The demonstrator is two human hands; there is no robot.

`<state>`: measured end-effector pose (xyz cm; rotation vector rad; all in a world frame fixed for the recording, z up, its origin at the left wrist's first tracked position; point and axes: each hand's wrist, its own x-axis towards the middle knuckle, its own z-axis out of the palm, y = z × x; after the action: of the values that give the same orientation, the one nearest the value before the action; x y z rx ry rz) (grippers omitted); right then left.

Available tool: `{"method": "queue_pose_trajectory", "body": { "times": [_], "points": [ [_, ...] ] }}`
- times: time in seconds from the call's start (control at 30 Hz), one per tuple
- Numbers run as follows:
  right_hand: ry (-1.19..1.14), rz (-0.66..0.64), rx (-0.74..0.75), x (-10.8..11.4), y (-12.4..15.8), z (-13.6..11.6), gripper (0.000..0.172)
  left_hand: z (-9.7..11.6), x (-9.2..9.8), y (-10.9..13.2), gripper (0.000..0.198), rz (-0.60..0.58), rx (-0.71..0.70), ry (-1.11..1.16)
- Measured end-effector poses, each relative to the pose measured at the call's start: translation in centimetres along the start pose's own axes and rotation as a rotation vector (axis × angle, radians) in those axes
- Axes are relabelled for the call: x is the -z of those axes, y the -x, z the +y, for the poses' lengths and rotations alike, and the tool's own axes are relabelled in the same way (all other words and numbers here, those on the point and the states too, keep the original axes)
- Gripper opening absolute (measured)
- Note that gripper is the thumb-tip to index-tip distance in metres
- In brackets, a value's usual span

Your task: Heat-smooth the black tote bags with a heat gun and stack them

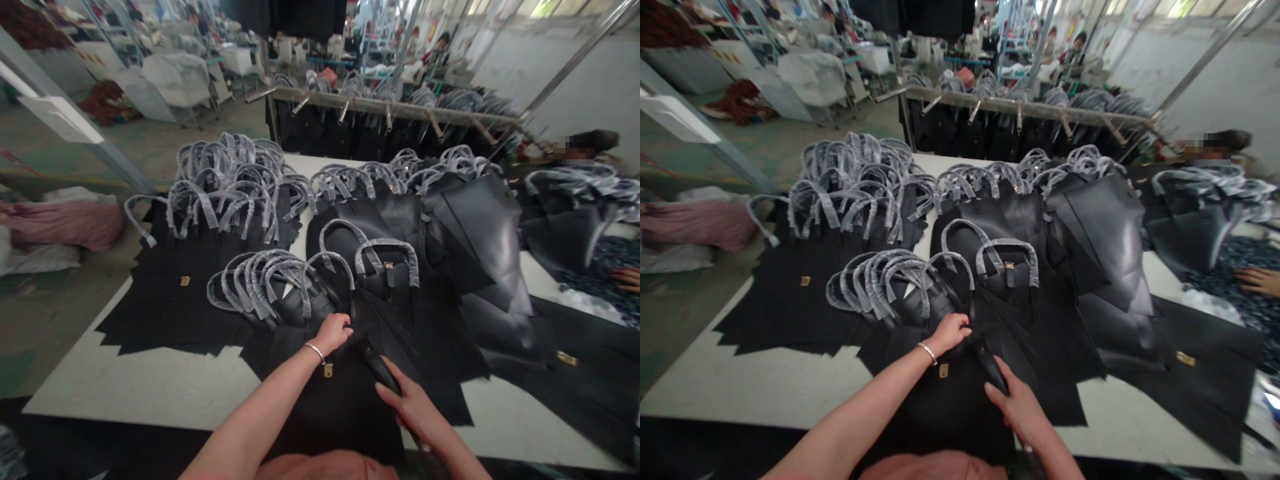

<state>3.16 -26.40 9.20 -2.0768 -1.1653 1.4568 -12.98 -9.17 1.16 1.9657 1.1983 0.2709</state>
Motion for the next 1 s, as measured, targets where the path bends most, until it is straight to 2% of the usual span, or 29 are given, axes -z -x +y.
{"method": "queue_pose_trajectory", "body": {
  "times": [0.17,0.33,0.5,0.57,0.67,0.73,0.8,0.9,1.0],
  "points": [
    [0.047,-0.052,0.007,0.2,-0.3,0.0,0.066,-0.3,-0.4,-0.2,0.013,0.014,-0.002,0.008],
    [0.024,-0.007,0.029,-0.3,-1.1,-0.4,0.065,-0.4,-0.4,-0.4,0.013,0.015,0.003,0.024],
    [0.036,-0.054,0.001,-0.7,-0.3,-0.1,0.067,-0.7,-0.6,-0.5,0.012,0.015,0.021,0.047],
    [0.064,0.0,0.034,-0.9,-0.2,-0.4,0.066,-0.5,-0.9,-0.5,0.011,0.024,0.036,0.056],
    [0.106,0.176,0.091,-0.6,-0.3,-1.0,0.069,0.2,-0.8,-0.3,0.01,0.045,0.053,0.079],
    [0.112,0.279,0.076,0.2,0.0,-1.0,0.075,0.3,0.2,0.1,0.014,0.082,0.055,0.109],
    [0.096,0.325,0.036,1.6,0.9,-0.1,0.081,-0.6,2.4,1.0,0.023,0.173,0.077,0.139],
    [0.082,0.296,-0.024,3.6,2.8,2.8,0.088,-3.9,6.6,3.5,0.036,0.379,0.196,0.139],
    [0.074,0.257,-0.074,3.9,4.7,6.6,0.088,-7.7,9.8,6.9,0.031,0.495,0.342,0.103]
  ]
}}
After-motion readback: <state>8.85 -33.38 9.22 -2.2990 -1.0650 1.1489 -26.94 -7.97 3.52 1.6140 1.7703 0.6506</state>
